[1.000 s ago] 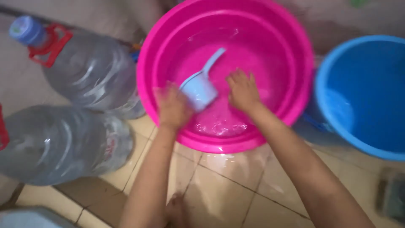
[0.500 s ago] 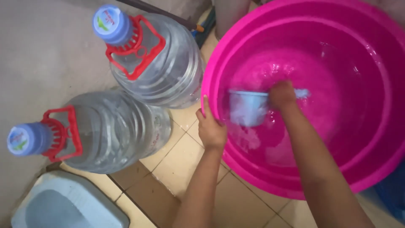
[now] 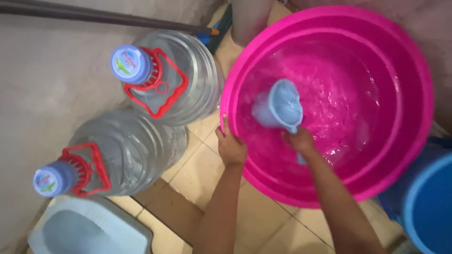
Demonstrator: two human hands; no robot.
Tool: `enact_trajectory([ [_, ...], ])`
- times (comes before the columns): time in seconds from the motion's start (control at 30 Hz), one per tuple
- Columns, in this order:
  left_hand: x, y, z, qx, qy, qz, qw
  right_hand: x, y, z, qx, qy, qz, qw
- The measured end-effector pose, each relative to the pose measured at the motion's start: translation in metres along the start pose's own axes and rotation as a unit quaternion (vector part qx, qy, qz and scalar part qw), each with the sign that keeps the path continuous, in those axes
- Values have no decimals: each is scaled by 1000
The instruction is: Cleaning a bathroom floor, drain cover, and various plastic buckets using water and a scrub brush.
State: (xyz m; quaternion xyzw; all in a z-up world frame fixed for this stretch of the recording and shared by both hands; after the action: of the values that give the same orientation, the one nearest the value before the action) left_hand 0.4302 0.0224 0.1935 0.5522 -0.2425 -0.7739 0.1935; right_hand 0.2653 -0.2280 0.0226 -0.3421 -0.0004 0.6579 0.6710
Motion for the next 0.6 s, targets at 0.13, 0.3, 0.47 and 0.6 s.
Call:
enact_trajectory([
  [0.13,-9,8,-2,-13,-24,-10,1000,-20,-56,87,-74,186,63,978],
  [0.3,-32,36,-4,-4,-203,-160,966,-66,-106,194,11,183,-113,976],
  [0.47,-30,104,-50,91,-274,-192,938,-76,-163,254,-34,233,-148,961],
  [0.6,-89,181,-115,169,-213,-62,960,-66,-249,300,-72,274,-200,938],
])
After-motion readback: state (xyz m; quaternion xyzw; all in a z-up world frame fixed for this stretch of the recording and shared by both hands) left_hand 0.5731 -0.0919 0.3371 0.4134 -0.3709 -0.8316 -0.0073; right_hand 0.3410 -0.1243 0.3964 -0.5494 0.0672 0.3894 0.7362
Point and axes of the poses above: each hand's wrist, its own z-axis away from the middle knuckle, its own x-axis out of the palm, y = z × x, the point moved 6 cm from there along -z, towards the middle knuckle, and after that the axes turned 3 degrees about x, right-handed, at the moved point
